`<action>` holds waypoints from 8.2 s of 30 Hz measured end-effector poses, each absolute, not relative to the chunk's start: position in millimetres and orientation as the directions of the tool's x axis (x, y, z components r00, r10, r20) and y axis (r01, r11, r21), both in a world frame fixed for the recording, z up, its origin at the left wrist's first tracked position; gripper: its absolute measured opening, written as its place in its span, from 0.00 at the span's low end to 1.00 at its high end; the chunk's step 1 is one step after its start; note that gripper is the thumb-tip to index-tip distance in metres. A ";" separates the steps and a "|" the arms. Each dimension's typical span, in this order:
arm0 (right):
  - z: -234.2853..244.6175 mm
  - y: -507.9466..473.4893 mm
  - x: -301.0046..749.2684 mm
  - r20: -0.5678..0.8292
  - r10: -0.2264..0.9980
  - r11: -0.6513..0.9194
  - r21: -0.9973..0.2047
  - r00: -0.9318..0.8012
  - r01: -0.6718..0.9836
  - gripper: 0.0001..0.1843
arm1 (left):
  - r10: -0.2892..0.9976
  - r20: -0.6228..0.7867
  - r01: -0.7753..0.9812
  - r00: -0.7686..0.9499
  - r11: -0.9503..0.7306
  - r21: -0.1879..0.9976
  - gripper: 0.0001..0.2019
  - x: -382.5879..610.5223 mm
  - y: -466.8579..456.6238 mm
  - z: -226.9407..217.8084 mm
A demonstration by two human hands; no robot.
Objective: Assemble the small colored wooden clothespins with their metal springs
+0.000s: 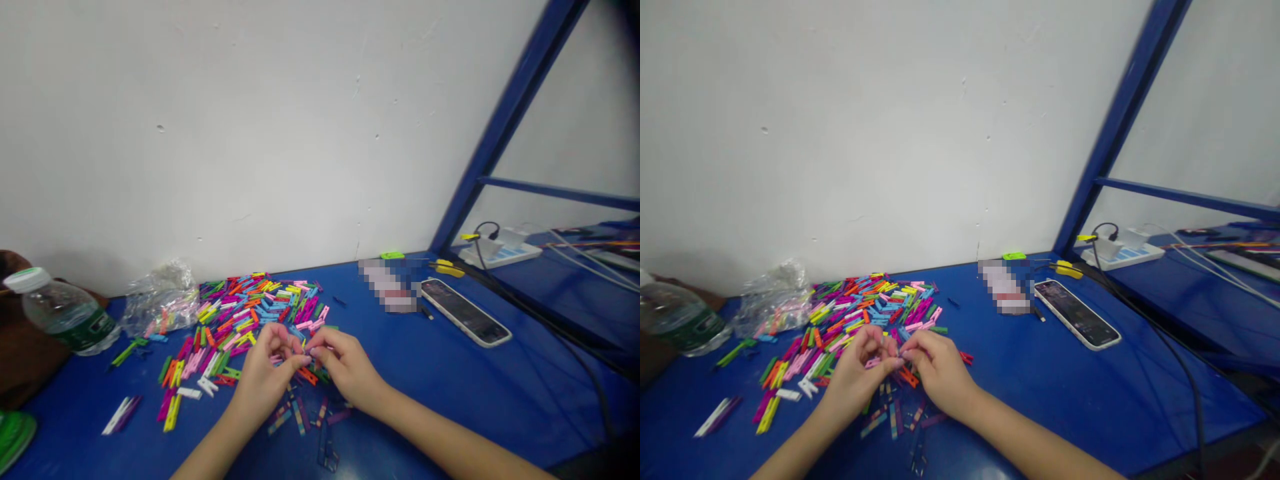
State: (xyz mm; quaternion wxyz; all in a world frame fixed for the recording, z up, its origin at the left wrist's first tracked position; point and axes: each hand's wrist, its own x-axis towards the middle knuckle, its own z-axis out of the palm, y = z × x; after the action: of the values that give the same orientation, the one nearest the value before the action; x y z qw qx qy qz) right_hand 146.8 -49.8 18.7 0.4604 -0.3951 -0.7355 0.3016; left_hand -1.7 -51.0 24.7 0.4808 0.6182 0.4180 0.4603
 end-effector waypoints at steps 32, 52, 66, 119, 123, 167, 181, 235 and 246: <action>23.7 -42.1 153.3 0.287 0.912 0.358 -0.907 -0.294 0.223 0.11 | 0.882 0.299 0.645 0.365 -0.471 0.602 0.07 -11.7 -48.5 22.8; 13.7 -3.3 179.6 0.250 0.963 0.248 -0.968 -0.104 -0.031 0.19 | 0.977 -0.206 -0.288 -0.049 0.184 0.940 0.15 -13.9 -34.9 20.5; 4.4 -0.5 188.8 0.292 0.847 0.528 -0.356 -0.445 0.771 0.04 | 0.971 -0.231 -0.312 -0.056 0.202 0.928 0.15 -13.9 -36.3 26.9; 31.0 -30.3 186.0 0.124 0.593 0.757 -0.422 -0.796 0.499 0.12 | 0.979 -0.197 -0.280 -0.054 0.175 0.944 0.16 -13.5 -34.1 19.1; 29.8 -32.9 184.1 0.133 0.587 0.775 -0.377 -0.798 0.507 0.09 | 0.980 -0.195 -0.279 -0.047 0.175 0.944 0.15 -13.0 -35.0 20.0; 25.7 -34.2 172.0 0.315 0.812 0.506 -0.800 -0.491 0.322 0.07 | 0.960 -0.003 0.250 0.280 -0.070 0.966 0.06 -0.8 -49.3 21.5; 16.4 -31.3 157.2 0.153 0.958 0.105 -0.975 -0.245 -0.196 0.17 | 0.943 -0.020 0.210 0.332 -0.053 0.976 0.08 -0.2 -50.4 18.8; 0.0 -26.4 144.1 -0.086 0.928 -0.267 -0.832 -0.362 -0.487 0.20 | 0.937 0.111 0.451 0.333 -0.261 0.854 0.11 -4.4 -53.4 19.3; 14.3 -25.0 155.0 0.057 0.980 -0.014 -0.936 -0.192 -0.351 0.16 | 0.950 0.104 0.478 0.294 -0.240 0.845 0.11 -3.3 -56.0 21.0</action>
State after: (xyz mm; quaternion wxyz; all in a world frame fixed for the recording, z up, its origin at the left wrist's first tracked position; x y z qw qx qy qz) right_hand 155.0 -25.0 14.3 0.5341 -0.3449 -0.4555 0.6232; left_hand -3.3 -56.0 21.0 0.3634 0.7174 0.4977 0.3248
